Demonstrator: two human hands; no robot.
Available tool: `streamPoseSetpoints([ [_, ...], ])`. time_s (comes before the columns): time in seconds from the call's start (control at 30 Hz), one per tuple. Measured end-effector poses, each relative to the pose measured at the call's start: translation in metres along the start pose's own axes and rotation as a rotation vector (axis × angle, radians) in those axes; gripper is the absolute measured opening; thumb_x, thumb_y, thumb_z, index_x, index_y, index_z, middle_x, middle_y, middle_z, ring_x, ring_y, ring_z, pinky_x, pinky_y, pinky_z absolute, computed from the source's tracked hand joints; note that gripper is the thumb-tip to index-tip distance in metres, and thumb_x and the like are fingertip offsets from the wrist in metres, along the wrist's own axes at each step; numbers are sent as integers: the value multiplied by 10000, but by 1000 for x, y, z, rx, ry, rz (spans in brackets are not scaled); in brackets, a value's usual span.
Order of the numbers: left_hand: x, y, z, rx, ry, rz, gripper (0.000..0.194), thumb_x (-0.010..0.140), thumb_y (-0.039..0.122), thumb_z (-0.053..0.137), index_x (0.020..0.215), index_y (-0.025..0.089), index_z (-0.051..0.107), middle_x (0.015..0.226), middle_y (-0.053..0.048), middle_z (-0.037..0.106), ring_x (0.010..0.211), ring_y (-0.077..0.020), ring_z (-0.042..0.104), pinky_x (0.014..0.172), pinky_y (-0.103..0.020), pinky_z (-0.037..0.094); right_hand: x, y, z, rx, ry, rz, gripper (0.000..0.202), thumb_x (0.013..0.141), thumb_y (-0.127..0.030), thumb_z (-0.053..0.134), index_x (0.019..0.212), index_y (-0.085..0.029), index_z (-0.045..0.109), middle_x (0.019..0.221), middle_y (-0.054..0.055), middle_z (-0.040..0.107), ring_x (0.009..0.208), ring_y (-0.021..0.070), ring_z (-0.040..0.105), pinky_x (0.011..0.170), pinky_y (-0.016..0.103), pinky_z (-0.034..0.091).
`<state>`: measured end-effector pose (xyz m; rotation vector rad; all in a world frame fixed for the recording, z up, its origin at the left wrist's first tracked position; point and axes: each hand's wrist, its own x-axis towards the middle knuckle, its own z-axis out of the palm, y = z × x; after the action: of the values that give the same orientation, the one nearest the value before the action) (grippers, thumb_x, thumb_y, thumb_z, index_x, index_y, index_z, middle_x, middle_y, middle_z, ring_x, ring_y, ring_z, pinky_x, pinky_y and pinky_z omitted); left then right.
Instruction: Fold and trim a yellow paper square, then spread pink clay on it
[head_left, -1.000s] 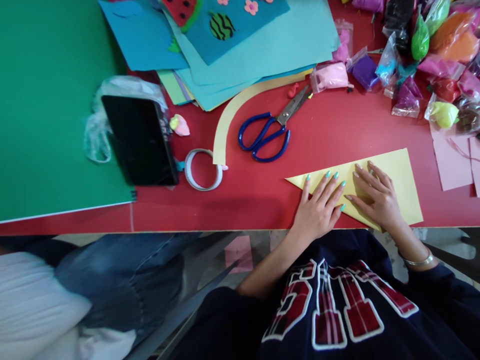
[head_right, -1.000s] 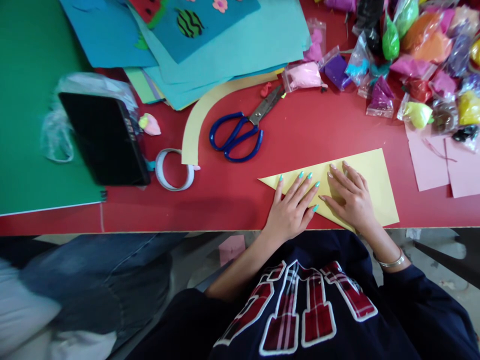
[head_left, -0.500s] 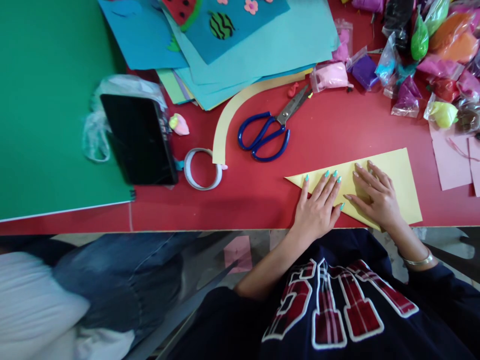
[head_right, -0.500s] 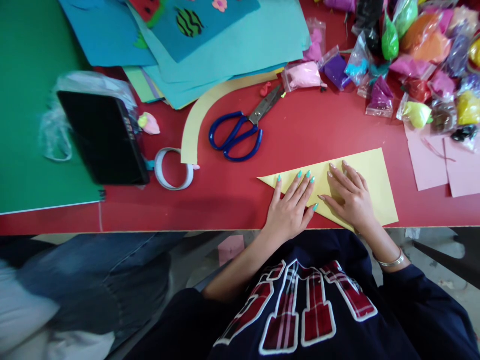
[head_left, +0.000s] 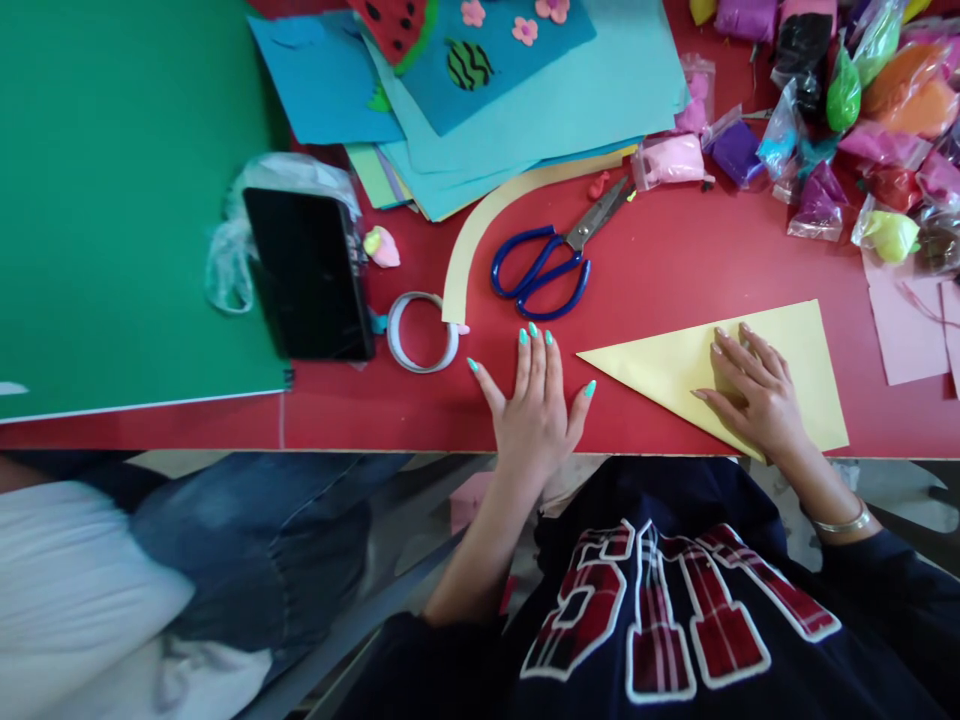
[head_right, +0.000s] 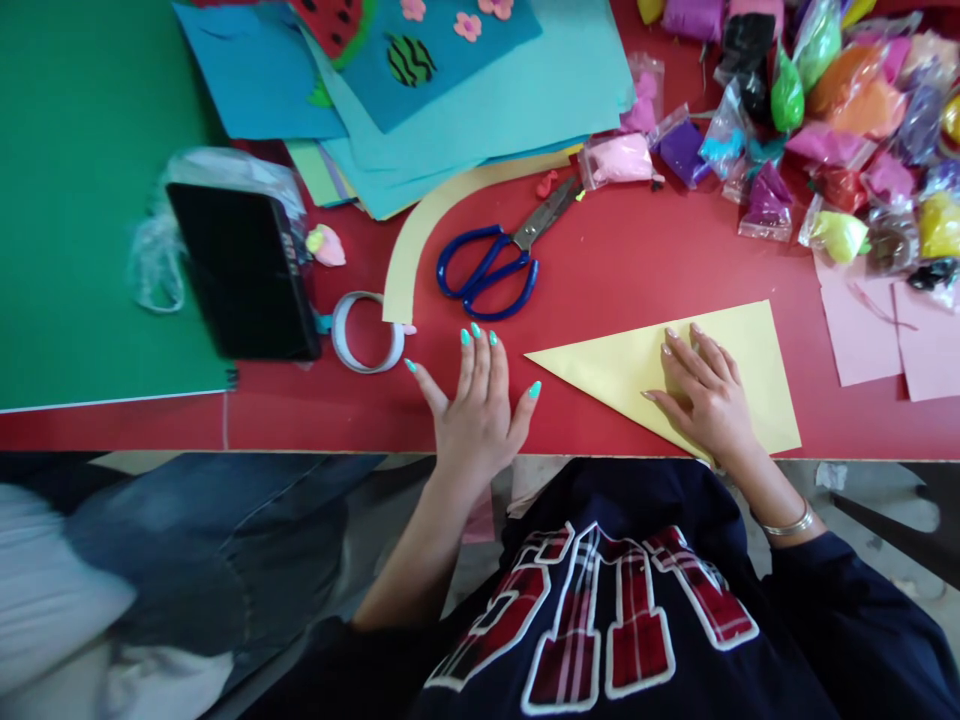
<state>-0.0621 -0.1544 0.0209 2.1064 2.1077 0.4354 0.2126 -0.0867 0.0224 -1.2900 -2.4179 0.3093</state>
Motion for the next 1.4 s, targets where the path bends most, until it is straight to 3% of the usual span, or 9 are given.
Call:
streamPoseSetpoints([
  [0.1, -5, 15, 2, -23, -11, 147, 668, 993, 388, 375, 1543, 129, 98, 1510, -185, 364, 1412, -315, 350, 1187, -601, 6, 0, 0, 0, -23, 3, -6, 475, 852, -426, 648, 1283, -230, 612, 1354, 60, 597, 1331, 300, 481, 1032, 478, 447],
  [0.2, -8, 34, 8, -39, -71, 283, 603, 998, 354, 378, 1527, 136, 188, 1451, -157, 471, 1366, -267, 440, 1198, -563, -25, 0, 0, 1, -50, 17, -17, 442, 852, -447, 645, 1222, -204, 648, 1336, 66, 611, 1317, 300, 497, 1012, 465, 463],
  [0.33, 2, 42, 13, -45, -81, 263, 538, 1000, 363, 365, 1487, 143, 308, 1461, -158, 459, 1349, -278, 463, 1184, -604, -26, 8, 5, 2, -55, 32, -11, 417, 858, -458, 634, 1188, -204, 664, 1327, 65, 619, 1307, 300, 507, 1004, 461, 471],
  [0.53, 20, 47, 16, -26, -42, 258, 551, 998, 375, 364, 1485, 122, 315, 1461, -174, 456, 1370, -287, 434, 1188, -605, 22, 24, 15, 2, -31, 31, -11, 434, 867, -469, 616, 1220, -220, 647, 1353, 57, 601, 1319, 299, 493, 1021, 472, 460],
  [0.63, 21, 59, 21, -37, -31, 329, 498, 992, 344, 387, 1470, 206, 370, 1495, -123, 429, 1412, -276, 367, 1197, -563, 112, 24, 16, 3, -16, 25, -11, 436, 877, -444, 607, 1257, -231, 627, 1376, 51, 582, 1341, 297, 467, 1047, 479, 440],
  [0.73, 23, 68, 27, -64, -91, 374, 483, 990, 369, 387, 1463, 269, 386, 1528, -94, 387, 1436, -276, 320, 1187, -551, 169, 22, 16, 4, 3, 9, 8, 466, 878, -426, 606, 1311, -257, 589, 1398, 40, 563, 1356, 299, 448, 1060, 493, 428],
  [1.4, 27, 71, 28, -53, -176, 351, 549, 982, 444, 363, 1459, 172, 381, 1527, -151, 379, 1434, -302, 318, 1178, -600, 116, 24, 14, 2, 19, 39, -8, 432, 849, -410, 648, 1233, -211, 648, 1337, 71, 612, 1330, 295, 482, 1056, 475, 453],
])
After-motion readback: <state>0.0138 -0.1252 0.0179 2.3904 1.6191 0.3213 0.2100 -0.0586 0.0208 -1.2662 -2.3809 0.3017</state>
